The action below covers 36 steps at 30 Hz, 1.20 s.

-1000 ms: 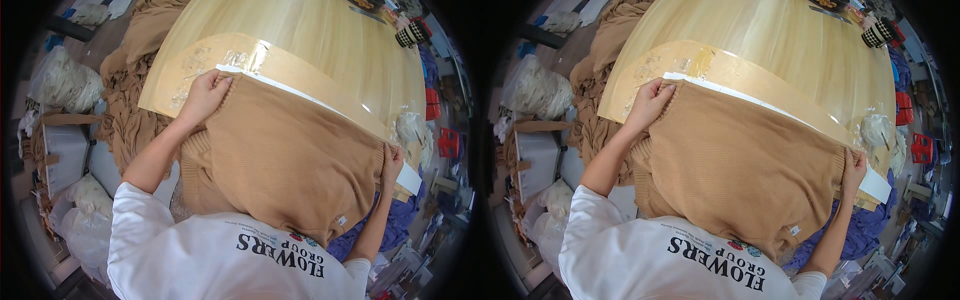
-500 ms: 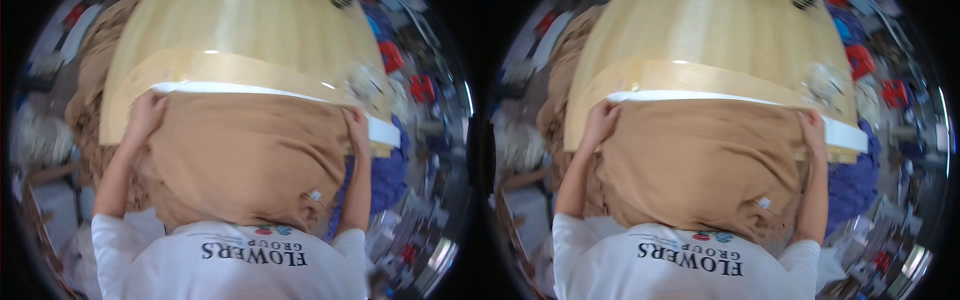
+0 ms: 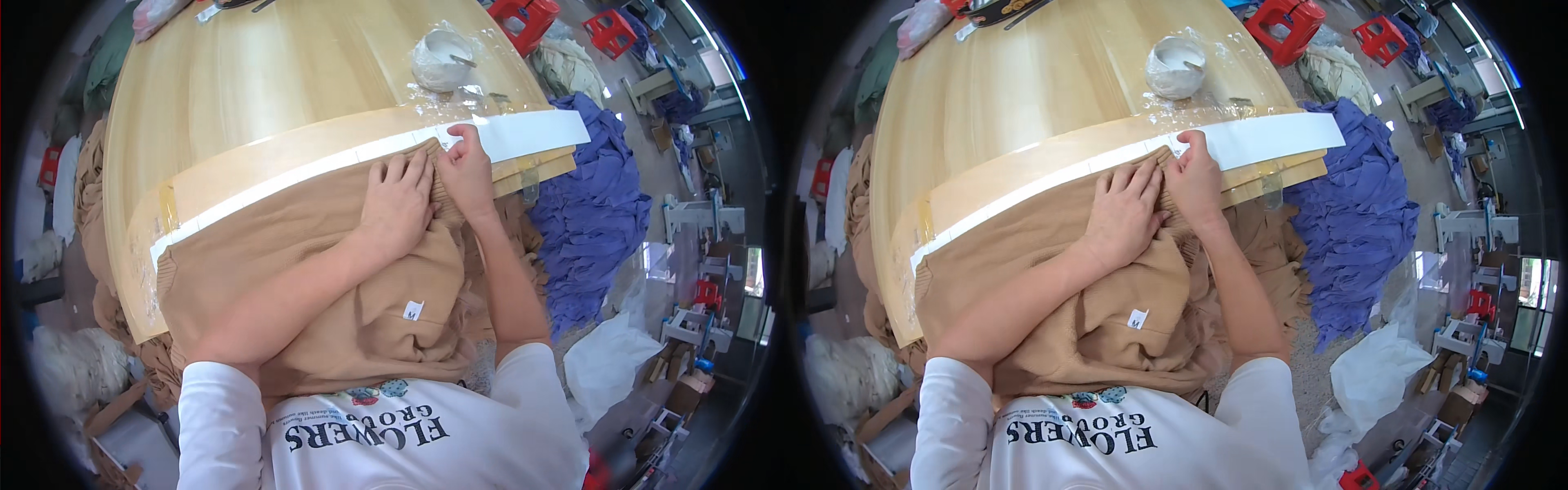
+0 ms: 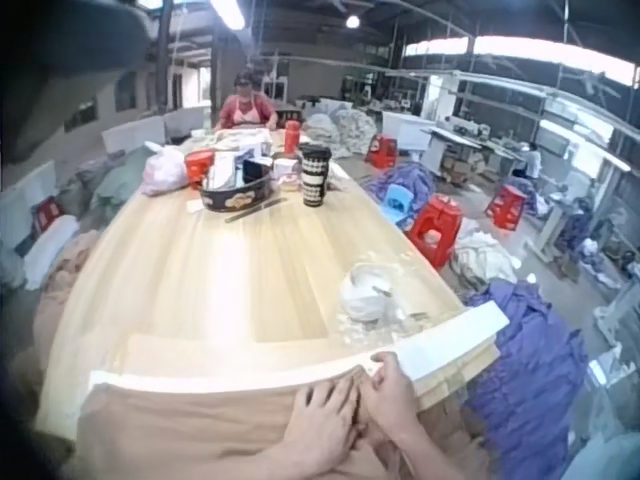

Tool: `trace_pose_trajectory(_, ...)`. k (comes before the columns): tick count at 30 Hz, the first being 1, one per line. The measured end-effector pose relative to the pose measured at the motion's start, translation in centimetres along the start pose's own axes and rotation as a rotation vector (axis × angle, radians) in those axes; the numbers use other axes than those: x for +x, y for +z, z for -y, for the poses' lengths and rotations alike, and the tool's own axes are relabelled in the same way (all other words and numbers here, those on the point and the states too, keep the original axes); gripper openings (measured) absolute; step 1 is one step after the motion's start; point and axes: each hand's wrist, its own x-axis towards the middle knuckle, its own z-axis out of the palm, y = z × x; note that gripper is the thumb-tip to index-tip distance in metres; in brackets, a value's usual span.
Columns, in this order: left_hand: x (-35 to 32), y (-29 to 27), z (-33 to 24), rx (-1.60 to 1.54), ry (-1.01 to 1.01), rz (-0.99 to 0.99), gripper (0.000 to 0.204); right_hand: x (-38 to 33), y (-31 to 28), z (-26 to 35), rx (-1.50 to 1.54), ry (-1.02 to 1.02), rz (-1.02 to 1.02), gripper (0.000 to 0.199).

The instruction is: Applying adhesive to specific points on sweaters using a template and an applicator tool.

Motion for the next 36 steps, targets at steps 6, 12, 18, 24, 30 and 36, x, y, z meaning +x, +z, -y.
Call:
trace_pose_trajectory(6, 0.8, 0.8, 0.4, 0.007, 0.041, 0.015, 0.058, 0.7, 0.1, 0.0, -0.01, 0.02, -0.045, 0.029)
trace_pose_trajectory(12, 1.5, -0.1, 0.2, 0.026, 0.076, 0.017, 0.06, 1.1, -1.1, 0.6, -0.018, 0.056, 0.063, 0.028)
trace_pose_trajectory(18, 0.7, 0.4, -0.4, 0.068, 0.111, 0.027, 0.057, 7.3, -4.3, 2.2, -0.266, -0.396, -0.221, 0.053)
trace_pose_trajectory(24, 2.2, -0.9, -2.4, 0.263, 0.047, 0.209, 0.063, 15.4, -2.2, 1.4, -0.169, -0.422, -0.002, 0.016)
trace_pose_trajectory(30, 0.7, 0.7, -1.7, 0.128, -0.061, 0.095, 0.066, 16.7, -3.3, 3.6, -0.177, -0.362, 0.041, 0.025)
trace_pose_trajectory(36, 0.5, 1.7, -1.7, 0.099, -0.061, 0.085, 0.068, 14.3, -4.5, 3.5, 0.443, -0.125, 0.151, 0.02)
